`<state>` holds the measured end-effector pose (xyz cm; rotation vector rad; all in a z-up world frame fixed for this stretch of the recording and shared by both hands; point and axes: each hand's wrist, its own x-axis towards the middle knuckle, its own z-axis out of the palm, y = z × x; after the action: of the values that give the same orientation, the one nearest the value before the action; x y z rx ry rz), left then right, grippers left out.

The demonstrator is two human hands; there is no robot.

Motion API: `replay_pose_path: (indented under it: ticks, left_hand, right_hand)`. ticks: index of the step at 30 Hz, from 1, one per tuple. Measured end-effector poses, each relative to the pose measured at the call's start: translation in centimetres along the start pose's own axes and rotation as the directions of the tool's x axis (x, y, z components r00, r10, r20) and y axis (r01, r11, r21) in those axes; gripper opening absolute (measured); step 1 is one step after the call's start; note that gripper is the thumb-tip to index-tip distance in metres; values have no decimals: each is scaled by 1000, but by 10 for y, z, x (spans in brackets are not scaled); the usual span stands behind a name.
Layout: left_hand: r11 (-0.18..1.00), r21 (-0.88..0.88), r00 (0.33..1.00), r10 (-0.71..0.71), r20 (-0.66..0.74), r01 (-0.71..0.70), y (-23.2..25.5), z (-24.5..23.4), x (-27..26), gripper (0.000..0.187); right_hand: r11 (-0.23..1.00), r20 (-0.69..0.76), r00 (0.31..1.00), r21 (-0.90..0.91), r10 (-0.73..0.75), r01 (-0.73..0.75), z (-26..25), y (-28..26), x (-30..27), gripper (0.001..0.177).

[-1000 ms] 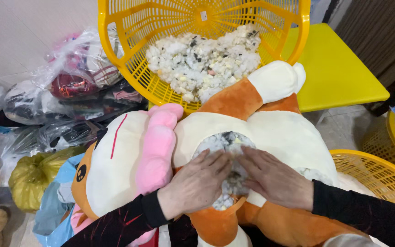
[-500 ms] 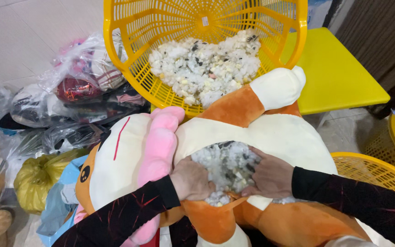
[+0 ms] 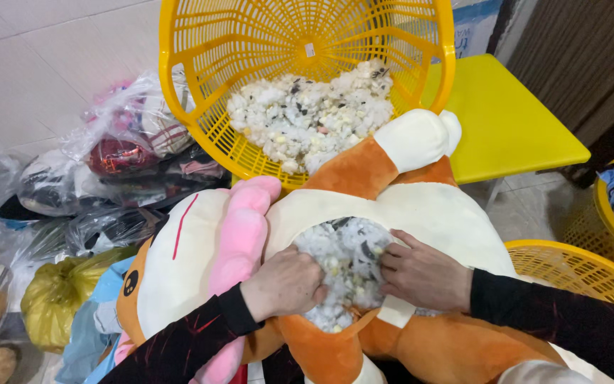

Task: The person repeatedly scoops white stuffing from a yellow basket and packs it into an opening in a large plush toy. They press and distribute the stuffing inside the toy's body throughout the clip.

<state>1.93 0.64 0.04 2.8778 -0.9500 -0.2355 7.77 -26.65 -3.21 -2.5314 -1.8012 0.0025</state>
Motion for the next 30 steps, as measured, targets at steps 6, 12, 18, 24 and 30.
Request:
replay_pose_path:
  ticks: [6,12,18,24,30]
  left_hand:
    - [979,-158,949,77,-304,-130,8,-42,-9,18]
    - [976,-90,954,-213,-212,198,-69,-70,36,26]
    - [915,145,925,-360,-119,375,-199,-36,152,31]
    - [764,445,880,-450,-153,468,-292,50,252,32]
    - [792,400,886,-438,-154,461,-337,82,260,33]
  right_hand:
    - [986,-325,933,-102,-156,129,-39,-2,2,28]
    - [995,-111,990,34,-91,95,-63,41,45,25]
    - [966,-382,921,-256,-74,-29,-45,125,122,41]
    - [954,-327,916,-109,231,-279,4,140,129,57]
    - [956,-357,901,-63,245,-285,7,140,123,53]
